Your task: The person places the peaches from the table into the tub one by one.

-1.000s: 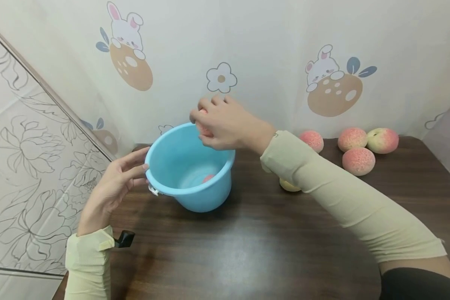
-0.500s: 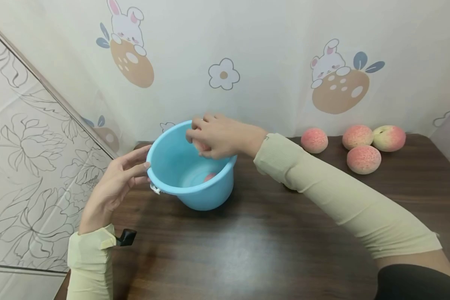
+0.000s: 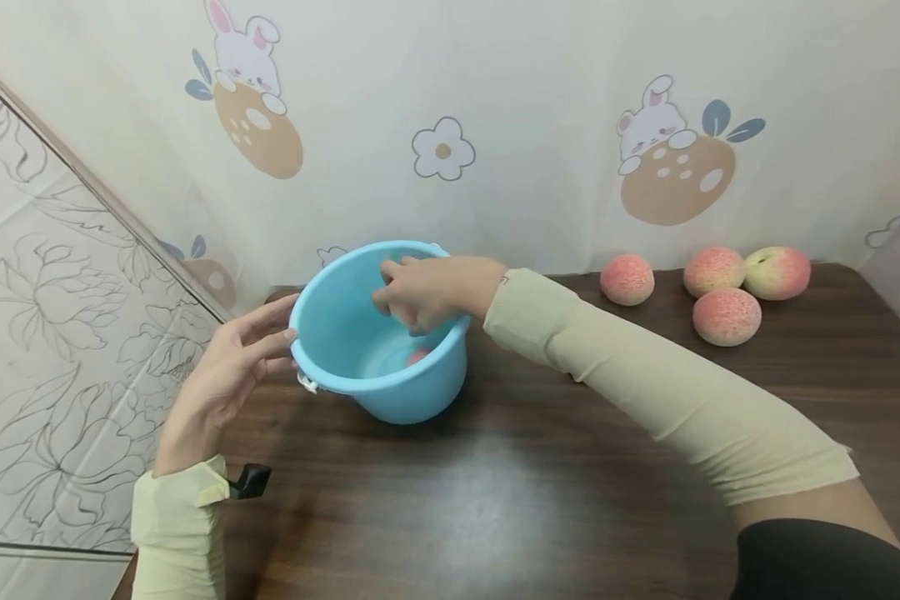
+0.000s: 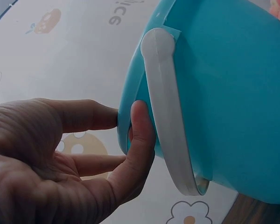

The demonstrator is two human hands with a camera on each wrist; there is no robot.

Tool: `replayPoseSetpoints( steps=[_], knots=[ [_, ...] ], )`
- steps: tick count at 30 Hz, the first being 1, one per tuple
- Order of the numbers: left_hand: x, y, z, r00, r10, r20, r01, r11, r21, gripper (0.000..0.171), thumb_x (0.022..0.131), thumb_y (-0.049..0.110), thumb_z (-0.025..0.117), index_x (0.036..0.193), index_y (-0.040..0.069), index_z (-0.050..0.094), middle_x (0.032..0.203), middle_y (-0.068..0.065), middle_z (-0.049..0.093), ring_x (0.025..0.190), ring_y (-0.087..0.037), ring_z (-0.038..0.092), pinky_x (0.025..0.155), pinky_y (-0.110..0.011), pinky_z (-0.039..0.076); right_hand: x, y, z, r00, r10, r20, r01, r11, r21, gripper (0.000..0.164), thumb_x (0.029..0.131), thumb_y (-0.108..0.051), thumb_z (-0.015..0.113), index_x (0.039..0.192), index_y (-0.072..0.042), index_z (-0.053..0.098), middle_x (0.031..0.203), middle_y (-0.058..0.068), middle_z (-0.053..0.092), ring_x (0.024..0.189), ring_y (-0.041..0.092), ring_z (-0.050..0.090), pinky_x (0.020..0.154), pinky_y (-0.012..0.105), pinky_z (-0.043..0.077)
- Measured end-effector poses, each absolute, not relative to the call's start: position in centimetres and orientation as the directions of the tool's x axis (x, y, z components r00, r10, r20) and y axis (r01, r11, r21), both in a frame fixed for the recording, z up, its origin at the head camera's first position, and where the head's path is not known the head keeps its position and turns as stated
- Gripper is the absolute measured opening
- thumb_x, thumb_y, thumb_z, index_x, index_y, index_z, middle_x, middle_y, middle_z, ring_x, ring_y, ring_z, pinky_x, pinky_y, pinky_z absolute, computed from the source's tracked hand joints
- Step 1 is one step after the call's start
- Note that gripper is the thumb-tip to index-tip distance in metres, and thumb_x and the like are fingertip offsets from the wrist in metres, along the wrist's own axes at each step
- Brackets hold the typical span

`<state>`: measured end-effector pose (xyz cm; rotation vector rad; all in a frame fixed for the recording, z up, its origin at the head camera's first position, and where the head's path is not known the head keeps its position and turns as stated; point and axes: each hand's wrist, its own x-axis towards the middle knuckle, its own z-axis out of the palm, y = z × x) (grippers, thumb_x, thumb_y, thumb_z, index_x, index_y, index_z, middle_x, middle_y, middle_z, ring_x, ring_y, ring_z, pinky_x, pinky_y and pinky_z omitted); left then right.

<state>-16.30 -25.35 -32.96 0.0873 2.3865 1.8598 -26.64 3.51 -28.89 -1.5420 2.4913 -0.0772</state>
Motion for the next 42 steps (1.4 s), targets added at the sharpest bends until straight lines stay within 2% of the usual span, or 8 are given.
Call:
replayPoseSetpoints(
  steps=[4, 8, 14, 20, 25, 34, 42],
  knots=[
    [-16.3, -25.4, -33.0, -0.991, 0.127, -0.042, -0.010, 0.237, 0.971, 0.056, 0.101, 0.013, 0.067, 0.154, 0.012, 0.050, 0.155, -0.012, 0.053, 0.099, -0.018, 0.075, 0.086, -0.031, 0.066, -26.6, 3.2, -29.1, -0.430, -0.878, -0.209, -0.878, 0.461, -0.131, 0.037, 0.092, -0.007, 0.070, 0.125, -0.024, 0.069, 0.117, 0.003, 0.057, 0.111, 0.025, 0.050, 0.091, 0.038, 0.053],
    [-16.2, -25.4, -33.0, -0.991, 0.129, -0.032, 0.001, 0.242, 0.970, 0.056, 0.101, 0.012, 0.066, 0.154, 0.011, 0.050, 0.155, -0.013, 0.053, 0.094, -0.014, 0.075, 0.085, -0.031, 0.066, -26.5, 2.8, -29.4, -0.423, -0.871, -0.249, -0.878, 0.462, -0.125, 0.039, 0.093, -0.007, 0.069, 0.128, -0.023, 0.071, 0.122, 0.002, 0.063, 0.117, 0.026, 0.050, 0.095, 0.040, 0.053],
    [-16.2, -25.5, -33.1, -0.991, 0.125, -0.038, -0.005, 0.251, 0.968, 0.057, 0.101, 0.013, 0.067, 0.155, 0.011, 0.050, 0.157, -0.011, 0.052, 0.099, -0.020, 0.076, 0.087, -0.032, 0.066, -26.4, 2.3, -29.9, -0.445, -0.843, -0.303, -0.857, 0.499, -0.128, 0.039, 0.094, -0.009, 0.069, 0.129, -0.026, 0.072, 0.126, -0.002, 0.065, 0.120, 0.024, 0.051, 0.095, 0.041, 0.056],
    [-16.2, -25.5, -33.2, -0.992, 0.123, -0.040, -0.008, 0.250, 0.968, 0.056, 0.101, 0.013, 0.067, 0.154, 0.011, 0.050, 0.157, -0.012, 0.052, 0.108, -0.023, 0.074, 0.088, -0.032, 0.066, -26.3, 2.0, -30.2, -0.472, -0.813, -0.342, -0.823, 0.545, -0.158, 0.037, 0.093, -0.012, 0.072, 0.126, -0.030, 0.073, 0.119, -0.005, 0.062, 0.113, 0.020, 0.054, 0.091, 0.037, 0.057],
    [-16.2, -25.4, -33.1, -0.992, 0.121, -0.039, -0.007, 0.259, 0.966, 0.056, 0.101, 0.014, 0.067, 0.154, 0.012, 0.050, 0.156, -0.012, 0.053, 0.110, -0.024, 0.074, 0.089, -0.033, 0.066, -26.4, 1.8, -30.3, -0.474, -0.807, -0.353, -0.826, 0.546, -0.138, 0.038, 0.093, -0.012, 0.072, 0.126, -0.031, 0.074, 0.126, -0.005, 0.061, 0.120, 0.021, 0.050, 0.095, 0.040, 0.057],
    [-16.3, -25.2, -33.1, -0.992, 0.123, -0.036, -0.002, 0.264, 0.964, 0.055, 0.101, 0.016, 0.067, 0.154, 0.014, 0.051, 0.154, -0.011, 0.055, 0.111, -0.024, 0.073, 0.088, -0.030, 0.066, -26.8, 1.5, -30.8, -0.469, -0.800, -0.373, -0.837, 0.538, -0.102, 0.042, 0.096, -0.018, 0.072, 0.137, -0.026, 0.070, 0.138, 0.000, 0.064, 0.125, 0.025, 0.049, 0.101, 0.044, 0.054],
    [-16.1, -25.4, -33.2, -0.993, 0.114, -0.042, -0.010, 0.267, 0.964, 0.055, 0.101, 0.015, 0.067, 0.154, 0.014, 0.051, 0.152, -0.011, 0.055, 0.111, -0.025, 0.073, 0.088, -0.031, 0.066, -26.6, 1.3, -31.0, -0.505, -0.781, -0.368, -0.803, 0.581, -0.131, 0.041, 0.095, -0.021, 0.076, 0.136, -0.023, 0.070, 0.131, 0.002, 0.069, 0.115, 0.025, 0.061, 0.101, 0.042, 0.057]
  ],
)
